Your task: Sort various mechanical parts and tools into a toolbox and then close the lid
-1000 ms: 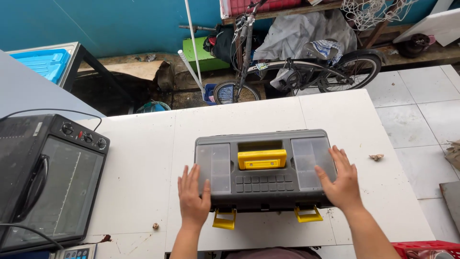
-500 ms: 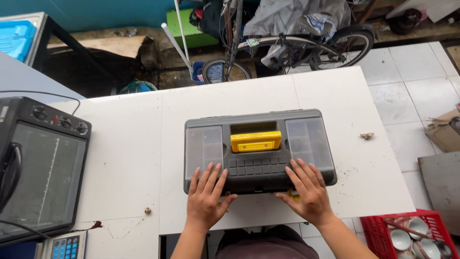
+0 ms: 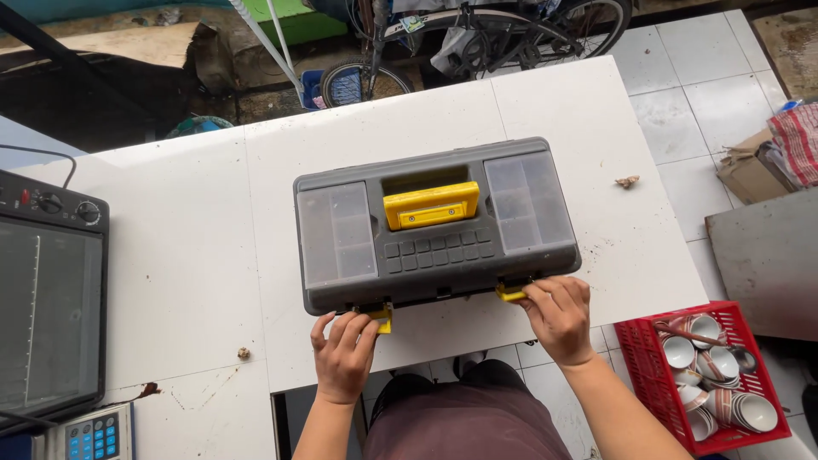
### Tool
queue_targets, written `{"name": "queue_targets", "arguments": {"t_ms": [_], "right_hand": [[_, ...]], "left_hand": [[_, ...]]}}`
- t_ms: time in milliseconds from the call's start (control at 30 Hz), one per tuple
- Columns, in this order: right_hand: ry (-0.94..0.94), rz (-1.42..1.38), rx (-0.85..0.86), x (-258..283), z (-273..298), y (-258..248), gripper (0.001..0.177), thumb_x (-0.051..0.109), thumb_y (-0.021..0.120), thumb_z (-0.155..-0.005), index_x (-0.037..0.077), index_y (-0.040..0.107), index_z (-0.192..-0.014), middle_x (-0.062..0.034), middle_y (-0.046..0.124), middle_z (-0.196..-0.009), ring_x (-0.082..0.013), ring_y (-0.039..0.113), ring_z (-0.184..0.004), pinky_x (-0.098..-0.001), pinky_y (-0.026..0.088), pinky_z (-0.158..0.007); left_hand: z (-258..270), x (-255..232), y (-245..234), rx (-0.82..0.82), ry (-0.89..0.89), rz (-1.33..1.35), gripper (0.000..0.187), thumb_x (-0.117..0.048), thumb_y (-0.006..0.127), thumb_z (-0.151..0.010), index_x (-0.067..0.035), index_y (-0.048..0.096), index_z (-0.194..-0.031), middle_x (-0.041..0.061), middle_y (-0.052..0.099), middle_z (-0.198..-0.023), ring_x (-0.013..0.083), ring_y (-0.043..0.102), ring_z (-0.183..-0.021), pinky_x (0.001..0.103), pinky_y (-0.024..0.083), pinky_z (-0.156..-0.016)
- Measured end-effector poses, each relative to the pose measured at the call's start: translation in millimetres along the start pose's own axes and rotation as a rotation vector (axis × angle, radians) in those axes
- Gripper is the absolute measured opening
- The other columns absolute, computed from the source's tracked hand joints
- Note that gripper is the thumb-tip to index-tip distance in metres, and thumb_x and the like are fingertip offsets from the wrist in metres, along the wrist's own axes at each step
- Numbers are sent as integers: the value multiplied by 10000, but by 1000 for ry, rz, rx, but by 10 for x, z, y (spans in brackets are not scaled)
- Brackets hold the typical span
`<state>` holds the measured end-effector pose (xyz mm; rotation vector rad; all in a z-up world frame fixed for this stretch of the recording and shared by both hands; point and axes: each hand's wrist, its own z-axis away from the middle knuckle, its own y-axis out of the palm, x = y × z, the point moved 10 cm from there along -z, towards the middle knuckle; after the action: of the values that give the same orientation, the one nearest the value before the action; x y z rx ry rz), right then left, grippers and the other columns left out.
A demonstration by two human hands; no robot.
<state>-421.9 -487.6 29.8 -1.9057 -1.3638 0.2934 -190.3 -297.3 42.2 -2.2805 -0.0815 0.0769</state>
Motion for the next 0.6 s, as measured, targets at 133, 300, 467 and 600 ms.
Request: {"name": "queue_targets", "arguments": {"t_ms": [133,300,467,600], "right_hand": [[34,118,-124,19,83,-13,241,261,849,-899,60,758,-996,-150,555,-1100,-316,524,-1032,-445,515,-897],[121,64,-111,-131,222,113,271,254,830,-909,39,737,-1044,-117,623,-1044,-272,595,-949,-409,447,-877],[107,9,-62,-228,312,195,241,212,808,-915,28,694,-1021,-134,607,-1054,-293,587,-982,-415,440,-922],[106,67,10,-247,143,222,253,286,801,-906,70,701,-992,-88,637,-1080,-289,560,-1077,-406,386,-975]], "left_hand": [[-72,29,-26,-17,-16,-57,86,-175,800,-943,-172,727,-987,-32,644,-951,151,634,-922,379,336,-952],[-65,46,-48,-129,-11,-103,251,-92,851,-899,-204,703,-1067,-39,677,-1088,144,629,-971,402,378,-942],[-164,32,-102,-144,-23,-71,178,-17,751,-937,-143,729,-1061,11,670,-1105,177,661,-993,409,407,-1007],[-225,23,-114,-136,-22,-78,128,-37,707,-967,-147,735,-1026,-11,702,-1000,174,655,-928,373,432,-1014]]}}
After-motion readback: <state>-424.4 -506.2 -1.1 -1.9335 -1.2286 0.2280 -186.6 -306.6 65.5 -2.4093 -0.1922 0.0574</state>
